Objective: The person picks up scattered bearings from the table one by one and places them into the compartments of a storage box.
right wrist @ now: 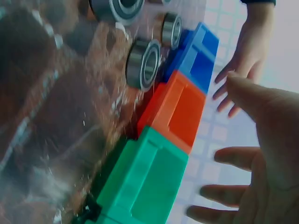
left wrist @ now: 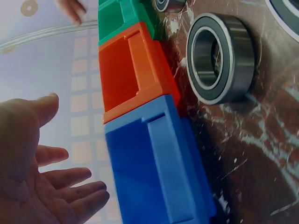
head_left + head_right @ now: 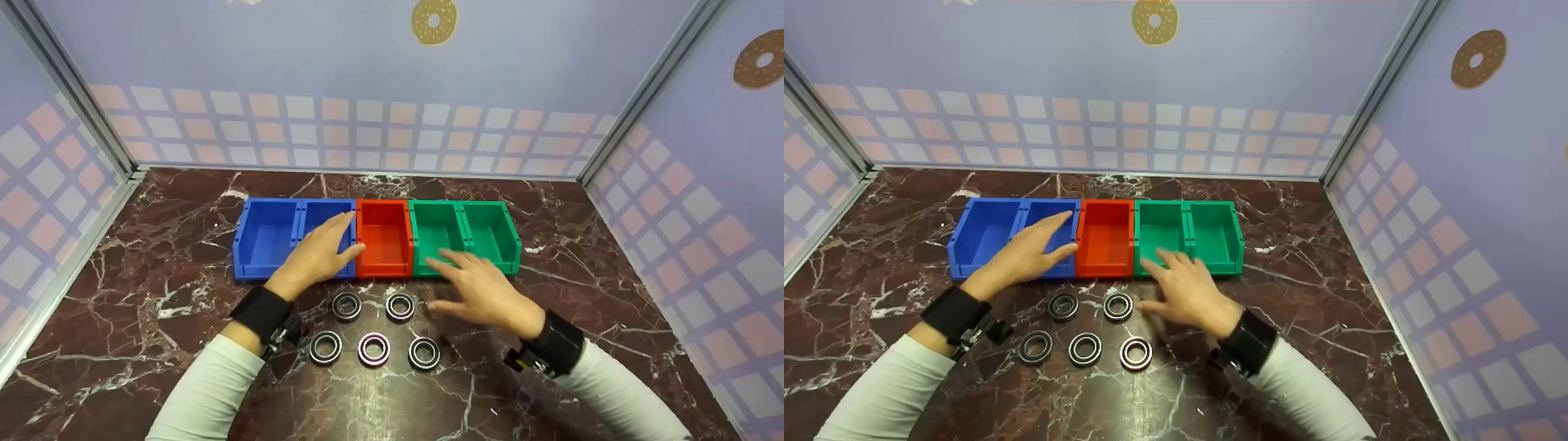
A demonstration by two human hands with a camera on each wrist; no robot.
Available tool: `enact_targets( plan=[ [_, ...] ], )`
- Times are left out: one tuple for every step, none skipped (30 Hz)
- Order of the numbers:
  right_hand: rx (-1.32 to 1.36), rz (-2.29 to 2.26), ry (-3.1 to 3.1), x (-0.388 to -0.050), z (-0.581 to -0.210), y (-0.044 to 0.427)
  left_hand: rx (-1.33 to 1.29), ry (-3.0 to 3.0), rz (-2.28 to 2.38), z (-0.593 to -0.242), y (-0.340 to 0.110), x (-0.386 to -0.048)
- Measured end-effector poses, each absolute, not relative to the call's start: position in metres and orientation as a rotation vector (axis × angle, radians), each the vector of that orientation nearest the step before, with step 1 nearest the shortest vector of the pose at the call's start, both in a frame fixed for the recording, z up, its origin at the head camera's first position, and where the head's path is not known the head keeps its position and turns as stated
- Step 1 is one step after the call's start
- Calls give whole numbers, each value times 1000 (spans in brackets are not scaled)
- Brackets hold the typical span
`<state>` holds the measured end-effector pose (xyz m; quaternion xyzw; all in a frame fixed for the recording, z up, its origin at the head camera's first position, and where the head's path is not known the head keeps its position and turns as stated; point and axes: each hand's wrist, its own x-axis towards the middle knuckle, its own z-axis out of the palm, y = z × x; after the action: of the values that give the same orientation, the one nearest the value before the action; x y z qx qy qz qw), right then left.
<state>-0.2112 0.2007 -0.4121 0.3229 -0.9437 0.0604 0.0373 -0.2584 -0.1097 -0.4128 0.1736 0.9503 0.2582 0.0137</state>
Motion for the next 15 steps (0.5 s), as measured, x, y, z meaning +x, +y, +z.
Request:
enact_targets(
  plan=[
    [1024,200,-2882,-208,-414,202,544,2953,825,-414,-108,-260],
    [1053,213,-2874,-205,-415,202,547,2945,847,-415,-107,-262],
    [1082,219,-2867,-202,-417,203,552,2935,869,-417,-105,-264],
    [1111,233,-2861,-198,-419,204,551,2924,890,-418,-104,-266],
    [1135,240,-2858,-195,-422,204,548,2914,907,-419,-102,-268],
    [1154,252,-2861,-192,-424,204,540,2905,926,-420,-101,-269],
    [1176,260,-2861,-189,-426,204,531,2897,943,-422,-100,-270],
    [1200,268,-2858,-187,-429,204,527,2893,956,-423,-99,-271],
    [1224,285,-2857,-184,-432,203,512,2889,968,-424,-98,-273],
    [1249,301,-2852,-182,-434,203,492,2887,983,-425,-98,-274],
    [1272,310,-2850,-179,-437,203,468,2885,998,-426,-97,-275],
    [1296,320,-2848,-177,-439,202,442,2883,1013,-428,-97,-276],
    [1323,328,-2842,-176,-441,202,411,2880,1031,-428,-97,-278],
    [1351,339,-2839,-174,-443,202,380,2875,1052,-429,-97,-279],
    [1377,348,-2837,-173,-444,202,348,2866,1076,-430,-97,-281]
  ],
)
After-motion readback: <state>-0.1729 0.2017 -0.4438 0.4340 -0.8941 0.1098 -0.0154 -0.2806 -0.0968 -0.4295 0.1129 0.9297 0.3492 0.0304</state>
